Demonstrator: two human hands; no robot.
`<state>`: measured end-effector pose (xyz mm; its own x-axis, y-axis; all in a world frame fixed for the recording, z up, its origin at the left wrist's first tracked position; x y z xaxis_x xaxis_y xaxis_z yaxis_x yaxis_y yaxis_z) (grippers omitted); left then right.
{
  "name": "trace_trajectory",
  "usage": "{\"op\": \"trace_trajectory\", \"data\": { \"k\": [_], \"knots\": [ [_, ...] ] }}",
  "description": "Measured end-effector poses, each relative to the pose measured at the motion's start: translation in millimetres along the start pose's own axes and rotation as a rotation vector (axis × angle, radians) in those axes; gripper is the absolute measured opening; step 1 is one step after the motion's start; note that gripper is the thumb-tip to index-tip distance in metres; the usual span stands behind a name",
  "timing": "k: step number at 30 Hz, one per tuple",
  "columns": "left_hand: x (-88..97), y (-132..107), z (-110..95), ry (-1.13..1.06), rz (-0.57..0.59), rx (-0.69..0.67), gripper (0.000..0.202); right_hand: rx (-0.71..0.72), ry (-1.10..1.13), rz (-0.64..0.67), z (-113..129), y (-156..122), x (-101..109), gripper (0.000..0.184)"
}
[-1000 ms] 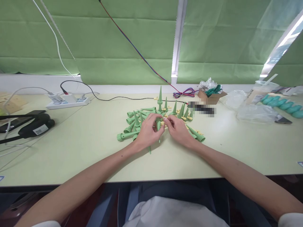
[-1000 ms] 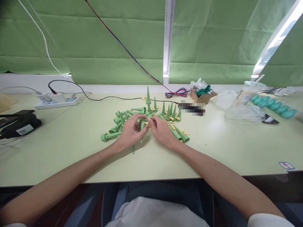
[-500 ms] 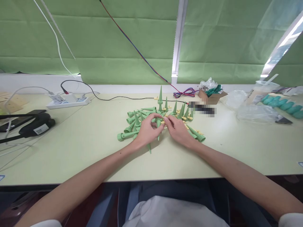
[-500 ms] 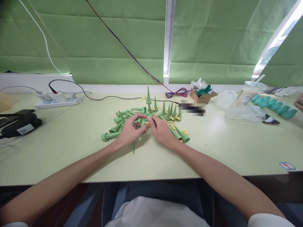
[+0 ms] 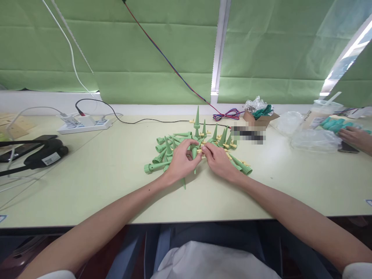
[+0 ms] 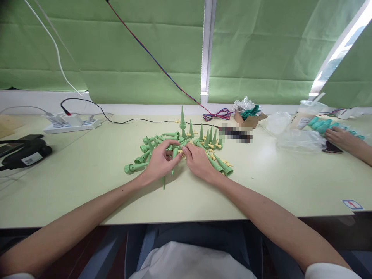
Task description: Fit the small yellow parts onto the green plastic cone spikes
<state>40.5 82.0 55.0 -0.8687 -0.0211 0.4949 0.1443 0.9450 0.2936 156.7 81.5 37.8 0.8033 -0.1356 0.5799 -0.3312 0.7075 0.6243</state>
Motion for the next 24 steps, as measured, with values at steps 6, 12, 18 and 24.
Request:
{"op": "trace_trajectory", "data": {
  "k": [6,12,18,24],
  "knots": [
    [1.1,-3,-5,0.098,-0.046,-0.128,0.025,-0.006,-0.021,-0.002,0,0,1,0.032],
    [1.0,-5,-9,0.097,-0.032,-0.176,0.025,-0.007,0.009,-0.011,-2,-1,0,0.037],
    [0.3,-6,-9,0.086,-0.022,-0.193,0.027,-0.044,0.119,0.001,-8,-2,-4,0.041],
    [0.1,-7,-12,0.090,-0.013,-0.219,0.025,-0.126,0.274,0.008,-18,-4,-12,0.045]
  ]
}}
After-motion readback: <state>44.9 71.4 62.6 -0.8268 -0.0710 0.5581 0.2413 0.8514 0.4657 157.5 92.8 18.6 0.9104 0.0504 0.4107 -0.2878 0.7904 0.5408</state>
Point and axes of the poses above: each hand's wrist, its own y-axis towards the middle knuckle, its own x-axis out of the back of the hand, z = x × y, the point moved 10 cm from there along y, towards the middle knuckle, and after that the axes turned 15 degrees about x, right-handed, at the moved point
